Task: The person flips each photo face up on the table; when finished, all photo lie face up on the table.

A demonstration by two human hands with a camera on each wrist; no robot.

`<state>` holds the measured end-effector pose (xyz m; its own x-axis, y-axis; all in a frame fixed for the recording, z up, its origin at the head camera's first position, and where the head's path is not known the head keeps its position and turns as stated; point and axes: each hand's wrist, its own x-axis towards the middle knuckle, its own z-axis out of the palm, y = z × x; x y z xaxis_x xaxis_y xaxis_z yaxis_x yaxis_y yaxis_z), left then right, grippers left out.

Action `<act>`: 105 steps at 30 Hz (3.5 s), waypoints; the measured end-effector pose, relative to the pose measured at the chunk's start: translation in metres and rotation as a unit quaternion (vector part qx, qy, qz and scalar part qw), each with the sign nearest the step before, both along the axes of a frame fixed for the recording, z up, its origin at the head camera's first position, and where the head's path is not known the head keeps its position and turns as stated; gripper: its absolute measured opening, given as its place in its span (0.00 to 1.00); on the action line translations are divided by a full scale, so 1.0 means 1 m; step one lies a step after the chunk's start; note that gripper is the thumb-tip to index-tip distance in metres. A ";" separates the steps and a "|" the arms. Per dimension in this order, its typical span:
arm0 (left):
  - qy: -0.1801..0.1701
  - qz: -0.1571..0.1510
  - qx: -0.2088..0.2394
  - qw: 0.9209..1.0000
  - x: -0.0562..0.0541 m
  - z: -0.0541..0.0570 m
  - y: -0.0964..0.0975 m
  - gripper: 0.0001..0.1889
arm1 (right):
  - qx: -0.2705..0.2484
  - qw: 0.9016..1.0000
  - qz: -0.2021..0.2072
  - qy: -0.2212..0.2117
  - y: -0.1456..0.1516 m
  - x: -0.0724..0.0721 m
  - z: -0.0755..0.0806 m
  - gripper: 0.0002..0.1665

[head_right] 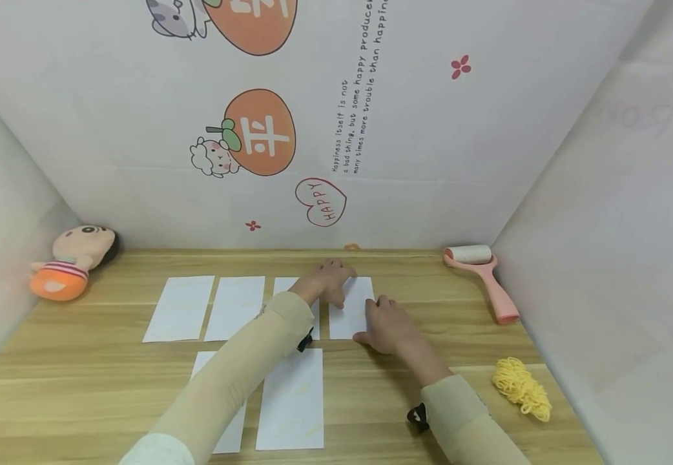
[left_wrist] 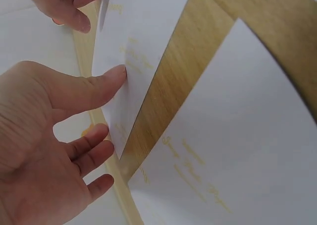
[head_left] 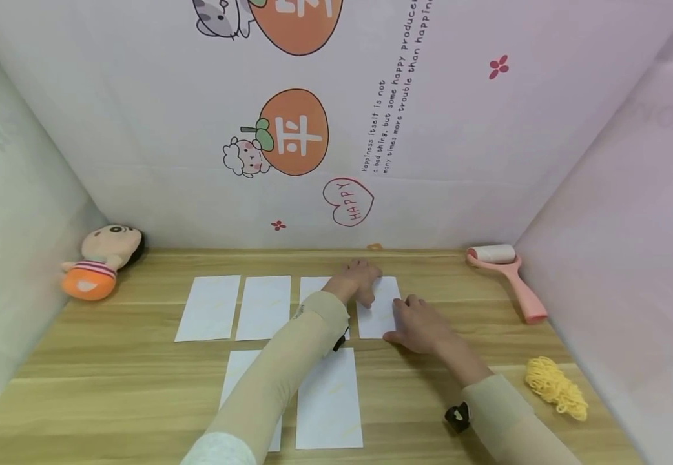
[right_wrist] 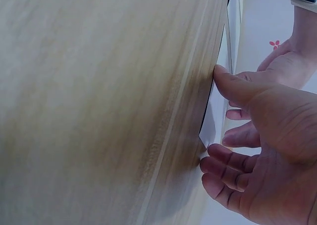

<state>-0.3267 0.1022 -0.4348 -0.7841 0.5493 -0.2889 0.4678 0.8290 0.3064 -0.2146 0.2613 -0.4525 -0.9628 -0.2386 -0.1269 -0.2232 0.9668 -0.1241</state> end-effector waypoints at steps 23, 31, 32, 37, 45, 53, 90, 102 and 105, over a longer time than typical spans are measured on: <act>0.051 0.029 -0.052 0.997 0.010 0.003 0.012 0.39 | -0.028 0.998 -0.062 -0.013 0.005 0.010 -0.002 0.46; 0.055 0.067 -0.024 0.996 0.007 -0.003 0.017 0.39 | -0.088 0.995 -0.047 0.011 0.012 0.010 -0.005 0.41; 0.051 0.068 -0.020 0.996 0.006 -0.004 0.018 0.39 | -0.103 0.994 -0.044 0.016 0.012 0.010 -0.006 0.40; 0.036 0.075 0.012 0.996 0.001 -0.005 0.023 0.39 | -0.185 0.982 -0.030 0.024 0.016 0.012 -0.007 0.35; -0.023 0.087 0.143 0.986 0.004 0.004 0.014 0.30 | -0.249 0.968 -0.034 0.020 0.017 0.015 -0.004 0.40; -0.234 0.151 0.374 0.885 0.002 0.011 0.011 0.30 | -0.283 0.959 -0.026 0.015 0.009 0.014 0.003 0.44; -0.088 0.197 0.382 0.898 -0.008 -0.004 -0.005 0.26 | -0.188 0.973 0.099 0.087 0.016 0.012 -0.013 0.32; 0.033 0.020 0.140 0.989 -0.004 -0.003 -0.003 0.22 | -0.120 0.978 0.130 0.115 0.018 0.013 -0.015 0.26; 0.024 -0.015 0.108 0.994 -0.003 -0.004 -0.004 0.23 | -0.098 0.980 0.126 0.118 0.017 0.014 -0.015 0.26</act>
